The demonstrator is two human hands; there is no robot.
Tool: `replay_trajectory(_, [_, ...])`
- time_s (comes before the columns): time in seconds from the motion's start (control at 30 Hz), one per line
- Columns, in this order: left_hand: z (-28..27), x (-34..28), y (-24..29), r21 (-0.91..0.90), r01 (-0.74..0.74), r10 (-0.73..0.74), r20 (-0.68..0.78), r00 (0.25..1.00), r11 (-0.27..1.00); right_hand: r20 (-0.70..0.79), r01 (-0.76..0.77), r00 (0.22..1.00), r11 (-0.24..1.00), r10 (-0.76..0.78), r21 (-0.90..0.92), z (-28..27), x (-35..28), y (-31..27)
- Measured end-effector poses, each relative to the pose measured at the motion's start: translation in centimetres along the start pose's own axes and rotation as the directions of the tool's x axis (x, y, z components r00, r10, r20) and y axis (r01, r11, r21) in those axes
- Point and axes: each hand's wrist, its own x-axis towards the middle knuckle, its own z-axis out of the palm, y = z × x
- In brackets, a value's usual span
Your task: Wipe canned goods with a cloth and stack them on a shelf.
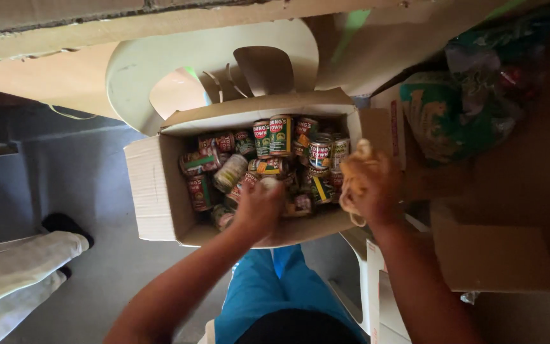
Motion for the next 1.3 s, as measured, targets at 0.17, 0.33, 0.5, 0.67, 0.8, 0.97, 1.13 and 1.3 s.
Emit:
replay_trajectory(0.17, [-0.7, -3.6, -2.3, -0.086, 0.158, -0.177, -0.315, 0.932, 0.984, 0.327, 0.158, 0.944, 0.925, -0.038, -0.347, -1.7, 2.1, -5.5])
replay_trajectory(0.33, [-1.3, -5.0, -3.0, -0.248, 0.294, -0.316, -0.05, 0.948, 0.923, 0.35, 0.278, 0.931, 0.82, -0.102, -0.5, -1.1, 0.8, -4.1])
replay_trajectory(0.5, [2.0, -5.3, -4.2, -0.335, 0.319, -0.339, 0.0, 0.941, 0.887, 0.379, 0.325, 0.914, 0.818, -0.144, -0.474, -0.9, 1.1, -3.9])
replay_trajectory(0.67, [-4.7, -5.5, -3.2, -0.787, 0.311, -0.52, -0.015, 0.854, 0.533, 0.236, 0.182, 0.965, 0.935, -0.111, -0.306, -1.5, 2.4, -6.5])
replay_trajectory(0.8, [-3.8, -0.5, 1.0, -0.931, -0.236, -0.356, -0.128, 0.926, -0.278, 0.05, 0.108, 0.993, 0.989, -0.103, -0.101, 1.0, 2.7, -11.0])
replay_trajectory(0.97, [-4.0, 2.2, 1.2, -0.937, -0.336, -0.47, -0.253, 0.846, -0.1, 0.584, -0.61, 0.792, 0.19, 0.179, 0.769, 1.9, 4.5, -12.6])
replay_trajectory(1.13, [-5.7, -1.6, -2.8, -0.903, -0.03, -0.322, -0.184, 0.929, 0.429, 0.572, -0.647, 0.762, 0.325, 0.303, 0.69, 4.7, 0.5, -6.2])
replay_trajectory(1.3, [-0.5, -5.2, -3.3, -0.571, 0.382, -0.394, 0.109, 0.913, 0.727, 0.399, -0.602, 0.797, 0.543, 0.452, 0.586, 4.4, -1.8, -2.8])
